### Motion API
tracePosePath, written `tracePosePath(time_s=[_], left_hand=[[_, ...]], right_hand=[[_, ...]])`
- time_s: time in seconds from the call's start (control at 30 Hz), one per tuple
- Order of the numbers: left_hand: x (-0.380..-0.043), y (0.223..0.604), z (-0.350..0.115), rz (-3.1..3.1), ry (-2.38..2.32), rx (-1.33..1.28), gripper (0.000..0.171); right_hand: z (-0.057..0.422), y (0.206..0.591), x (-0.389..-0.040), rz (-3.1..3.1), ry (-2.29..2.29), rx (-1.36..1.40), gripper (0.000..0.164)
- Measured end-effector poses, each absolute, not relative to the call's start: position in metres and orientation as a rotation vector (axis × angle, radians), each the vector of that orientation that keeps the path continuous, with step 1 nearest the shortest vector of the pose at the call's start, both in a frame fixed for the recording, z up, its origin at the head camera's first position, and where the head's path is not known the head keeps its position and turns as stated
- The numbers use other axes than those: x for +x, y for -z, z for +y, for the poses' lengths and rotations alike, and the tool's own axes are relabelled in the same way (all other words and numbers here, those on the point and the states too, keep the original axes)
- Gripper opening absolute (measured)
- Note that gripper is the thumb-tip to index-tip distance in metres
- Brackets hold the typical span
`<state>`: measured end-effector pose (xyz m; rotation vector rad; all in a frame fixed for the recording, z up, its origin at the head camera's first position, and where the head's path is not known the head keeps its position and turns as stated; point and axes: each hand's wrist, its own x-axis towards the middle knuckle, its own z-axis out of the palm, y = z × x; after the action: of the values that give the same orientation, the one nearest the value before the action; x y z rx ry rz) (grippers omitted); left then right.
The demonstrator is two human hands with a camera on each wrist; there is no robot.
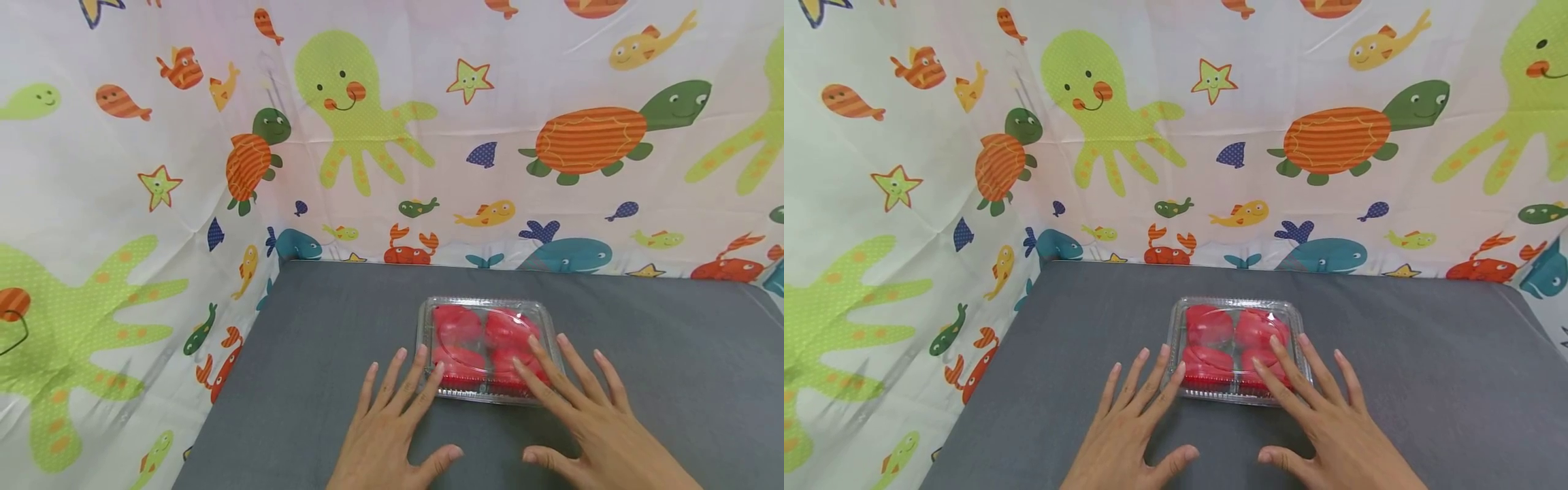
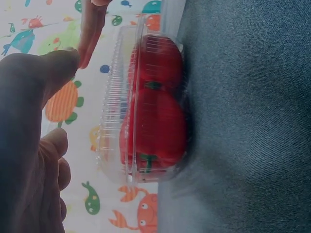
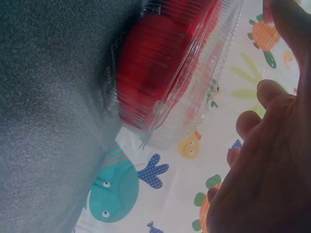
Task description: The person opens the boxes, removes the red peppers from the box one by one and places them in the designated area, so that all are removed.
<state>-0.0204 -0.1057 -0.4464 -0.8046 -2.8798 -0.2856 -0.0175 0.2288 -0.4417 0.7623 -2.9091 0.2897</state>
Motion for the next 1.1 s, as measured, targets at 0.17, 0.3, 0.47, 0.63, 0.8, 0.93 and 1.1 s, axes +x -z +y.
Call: tracePosePath(time_s=[0.17, 0.3, 0.47, 0.63, 0.8, 0.93, 1.1], left_hand=[[-0.022, 0.45, -0.106, -2.956, 0.419, -0.779, 0.096], [-0.025, 0.452, -0.107, -3.087, 0.593, -0.734, 0.102], [-0.03, 0.457, -0.107, -3.152, 0.851, -0.649, 0.111], [-0.032, 0.462, -0.107, -3.101, 1.099, -0.55, 0.116], [-0.034, 0.468, -0.11, -2.941, 1.279, -0.583, 0.114], [-0.037, 0.476, -0.11, -2.833, 1.445, -0.572, 0.112], [-0.042, 0.481, -0.109, -2.78, 1.484, -0.578, 0.113]], right_hand=[[0.229, 0.441, -0.02, -3.077, -0.332, 0.649, 0.113], [0.229, 0.442, -0.021, -3.144, -0.387, 0.577, 0.119], [0.232, 0.444, -0.022, -3.148, -0.432, 0.531, 0.123], [0.233, 0.447, -0.026, -3.193, -0.565, 0.436, 0.126], [0.236, 0.451, -0.028, -3.271, -0.667, 0.248, 0.134], [0.238, 0.454, -0.03, -3.341, -0.7, 0.122, 0.137], [0.236, 0.456, -0.031, -3.355, -0.742, 0.076, 0.137]])
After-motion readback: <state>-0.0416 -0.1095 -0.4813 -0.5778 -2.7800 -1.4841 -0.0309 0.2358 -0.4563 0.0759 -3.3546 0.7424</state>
